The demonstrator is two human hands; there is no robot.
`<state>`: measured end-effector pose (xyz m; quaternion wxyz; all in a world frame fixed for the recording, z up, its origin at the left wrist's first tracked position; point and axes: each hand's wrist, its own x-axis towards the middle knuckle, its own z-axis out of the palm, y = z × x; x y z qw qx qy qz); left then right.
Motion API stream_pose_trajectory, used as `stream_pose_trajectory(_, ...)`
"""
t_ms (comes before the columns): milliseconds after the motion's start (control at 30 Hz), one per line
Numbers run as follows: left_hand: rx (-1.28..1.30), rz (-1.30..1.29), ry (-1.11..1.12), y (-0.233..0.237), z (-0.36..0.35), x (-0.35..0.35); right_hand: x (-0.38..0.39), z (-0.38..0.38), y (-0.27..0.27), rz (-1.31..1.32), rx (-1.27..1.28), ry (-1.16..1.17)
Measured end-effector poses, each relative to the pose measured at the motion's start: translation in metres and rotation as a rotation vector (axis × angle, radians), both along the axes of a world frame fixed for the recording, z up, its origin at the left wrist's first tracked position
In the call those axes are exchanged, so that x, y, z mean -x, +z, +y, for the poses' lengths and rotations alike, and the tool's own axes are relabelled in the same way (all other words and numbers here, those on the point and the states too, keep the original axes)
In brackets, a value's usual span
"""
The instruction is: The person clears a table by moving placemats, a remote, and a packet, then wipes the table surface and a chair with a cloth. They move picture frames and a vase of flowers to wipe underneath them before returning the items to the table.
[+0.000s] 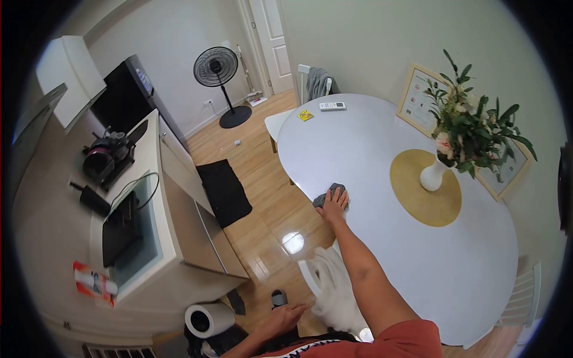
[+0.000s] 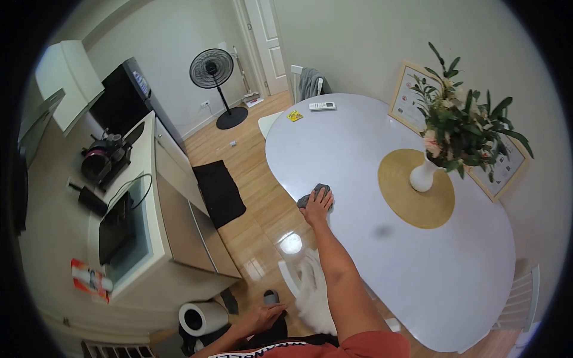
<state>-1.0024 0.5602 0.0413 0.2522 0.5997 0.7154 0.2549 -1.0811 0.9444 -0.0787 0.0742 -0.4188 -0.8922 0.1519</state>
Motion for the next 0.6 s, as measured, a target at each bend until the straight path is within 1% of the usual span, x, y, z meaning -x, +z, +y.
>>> stream_pose_trajectory(33,0.010,-0.003,-0.021,-0.005,0.002,0.024,0.018,-0.001,0.000,0.004,0.006,-0.012)
stream_pose_trajectory(100,-0.100,0.026,-0.117,-0.008,0.020,0.082,0.055,0.002,0.004,0.011,0.022,-0.053)
stream_pose_trajectory(133,-0.111,0.025,-0.130,-0.007,0.027,0.110,0.072,0.007,0.008,0.007,0.033,-0.062)
stream_pose_trajectory(200,-0.105,0.056,-0.179,0.005,0.037,0.155,0.110,0.014,0.011,-0.008,0.043,-0.074)
stream_pose_trajectory(233,-0.031,0.048,-0.161,0.011,0.040,0.175,0.130,0.016,0.010,-0.026,0.053,-0.086)
stream_pose_trajectory(300,-0.054,0.045,-0.163,0.009,0.052,0.216,0.169,0.028,0.010,-0.041,0.060,-0.111)
stream_pose_trajectory(433,-0.094,0.021,-0.185,-0.001,0.070,0.278,0.227,0.038,0.000,0.005,0.005,-0.150)
stream_pose_trajectory(567,-0.101,-0.018,-0.213,0.007,0.103,0.335,0.283,0.069,0.005,0.037,-0.018,-0.136)
stream_pose_trajectory(600,-0.107,-0.027,-0.175,0.007,0.112,0.351,0.296,0.074,0.003,0.032,-0.014,-0.126)
